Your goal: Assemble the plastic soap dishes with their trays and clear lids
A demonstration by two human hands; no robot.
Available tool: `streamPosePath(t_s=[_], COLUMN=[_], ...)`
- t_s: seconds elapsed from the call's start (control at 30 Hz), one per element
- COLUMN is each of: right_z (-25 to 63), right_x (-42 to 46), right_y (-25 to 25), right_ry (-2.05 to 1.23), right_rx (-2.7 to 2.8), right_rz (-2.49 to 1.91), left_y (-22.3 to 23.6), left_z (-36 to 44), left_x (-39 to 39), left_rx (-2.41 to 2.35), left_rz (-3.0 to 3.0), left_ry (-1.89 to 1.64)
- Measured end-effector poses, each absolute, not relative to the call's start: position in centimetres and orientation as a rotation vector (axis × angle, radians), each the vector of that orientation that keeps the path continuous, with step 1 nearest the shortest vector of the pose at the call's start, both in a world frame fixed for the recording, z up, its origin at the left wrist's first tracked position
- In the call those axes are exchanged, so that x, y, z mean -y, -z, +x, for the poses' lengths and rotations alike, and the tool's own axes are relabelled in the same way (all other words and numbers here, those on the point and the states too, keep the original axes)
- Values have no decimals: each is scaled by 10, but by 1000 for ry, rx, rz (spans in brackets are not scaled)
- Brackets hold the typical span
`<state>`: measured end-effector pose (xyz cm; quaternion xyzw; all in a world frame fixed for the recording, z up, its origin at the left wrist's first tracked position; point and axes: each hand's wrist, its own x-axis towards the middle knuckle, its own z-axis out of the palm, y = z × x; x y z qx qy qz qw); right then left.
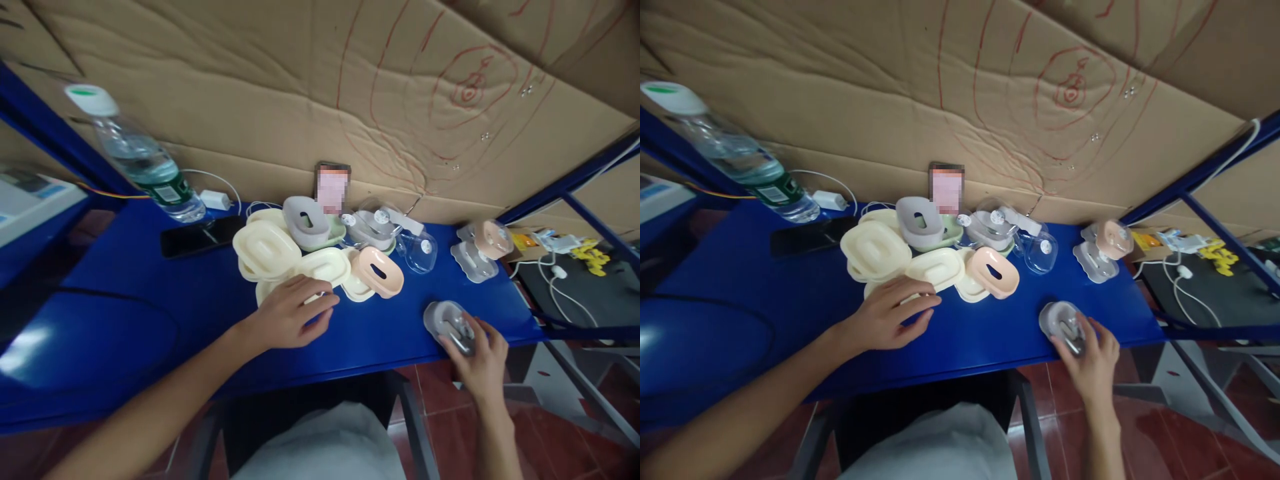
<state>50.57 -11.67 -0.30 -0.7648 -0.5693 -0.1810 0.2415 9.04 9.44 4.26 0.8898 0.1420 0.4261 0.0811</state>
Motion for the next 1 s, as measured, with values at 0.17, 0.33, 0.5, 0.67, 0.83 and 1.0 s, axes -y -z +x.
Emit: streamPosePath(t_s=[0.17,0.33,0.5,0.67,0.83,1.0], right_z=[413,348,336,369,384,375], right_x=[103,65,49,22,-69,-142], right_y=[3,7,10,-22,-65,-72], right_ry=[271,37,64,263,317,342], right_rx=[1723,1723,1614,1589,1927,2248], right_rz=[-1853,-1607,-1646,-1677,-1536,-1544], left_y=[-35,-6,7,2,-2,0], left_z=[106,119,124,125,126,124], left_x=[-68,-55,-43,-40,-51,-60], left_rx=[-266,-275,-347,-340,-348,-278], left_rz=[2666,2724,2892,2939,2954,2957], left_ry=[-857,-866,-1026,-999,-805,-819])
